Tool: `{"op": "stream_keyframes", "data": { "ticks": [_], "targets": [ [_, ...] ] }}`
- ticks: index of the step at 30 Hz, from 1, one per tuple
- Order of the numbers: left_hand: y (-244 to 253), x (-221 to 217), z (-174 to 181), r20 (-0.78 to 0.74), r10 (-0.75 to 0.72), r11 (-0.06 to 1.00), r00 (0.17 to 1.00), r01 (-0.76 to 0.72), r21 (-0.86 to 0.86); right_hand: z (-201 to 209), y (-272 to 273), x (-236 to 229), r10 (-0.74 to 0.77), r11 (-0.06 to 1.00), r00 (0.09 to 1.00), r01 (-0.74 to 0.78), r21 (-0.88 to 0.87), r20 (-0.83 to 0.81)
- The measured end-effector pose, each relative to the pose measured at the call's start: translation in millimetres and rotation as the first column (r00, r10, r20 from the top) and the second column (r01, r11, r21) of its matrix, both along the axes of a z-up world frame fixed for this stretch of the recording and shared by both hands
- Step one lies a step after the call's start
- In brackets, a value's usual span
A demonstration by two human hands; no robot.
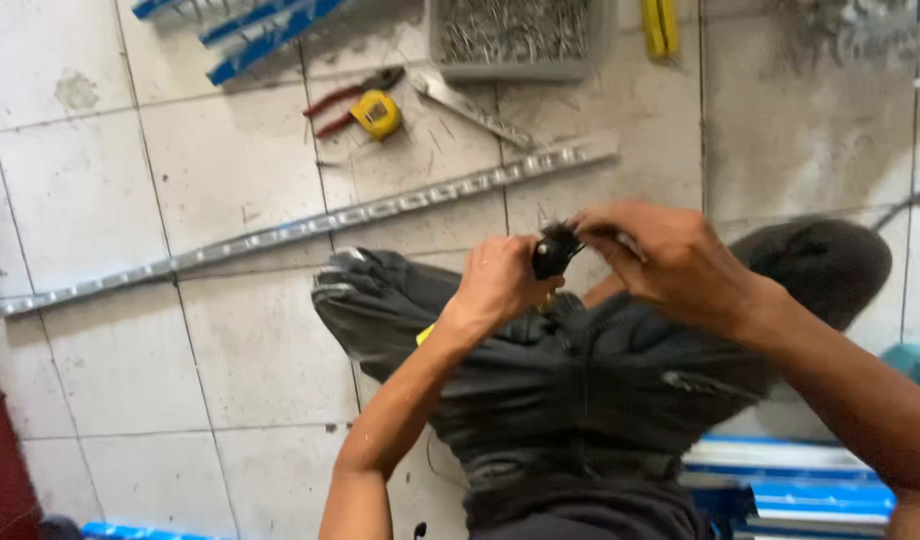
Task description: The person sits on the floor and uses a manual rivet gun to fasten rivets into a long metal frame. They repeatedly pick up rivets from a container, insert them into the tool, and squeeze the handles to secure them into the frame.
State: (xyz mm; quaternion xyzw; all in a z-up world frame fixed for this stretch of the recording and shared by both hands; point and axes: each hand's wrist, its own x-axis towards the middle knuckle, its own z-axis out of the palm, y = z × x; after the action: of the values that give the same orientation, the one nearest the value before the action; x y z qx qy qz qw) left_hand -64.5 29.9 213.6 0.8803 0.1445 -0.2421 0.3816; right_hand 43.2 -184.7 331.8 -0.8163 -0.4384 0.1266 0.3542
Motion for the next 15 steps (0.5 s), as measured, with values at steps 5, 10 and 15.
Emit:
{"op": "stream_keyframes", "data": {
  "ticks": [5, 10, 15],
  "targets": [
    [-35.4, 0.9, 7.4, 0.063, -0.17, 0.978, 0.983, 0.16, 0.132, -11.2, -37.5, -13.4, -0.192, 0.977, 0.979, 0.197, 0.086, -0.067],
    [-47.3, 0.0, 5.0, 0.06, -0.215, 0.967, 0.975, 0.204, 0.154, -2.0, -43.5, -16.0, -0.169, 0.985, 0.985, 0.17, 0.032, -0.022],
    [-51.4, 1.7, 46.7, 0.135, -0.235, 0.964, 0.962, 0.213, 0.161, 11.8, -39.8, -18.1, -0.08, 0.99, 0.995, 0.087, -0.111, 0.067]
  ]
}}
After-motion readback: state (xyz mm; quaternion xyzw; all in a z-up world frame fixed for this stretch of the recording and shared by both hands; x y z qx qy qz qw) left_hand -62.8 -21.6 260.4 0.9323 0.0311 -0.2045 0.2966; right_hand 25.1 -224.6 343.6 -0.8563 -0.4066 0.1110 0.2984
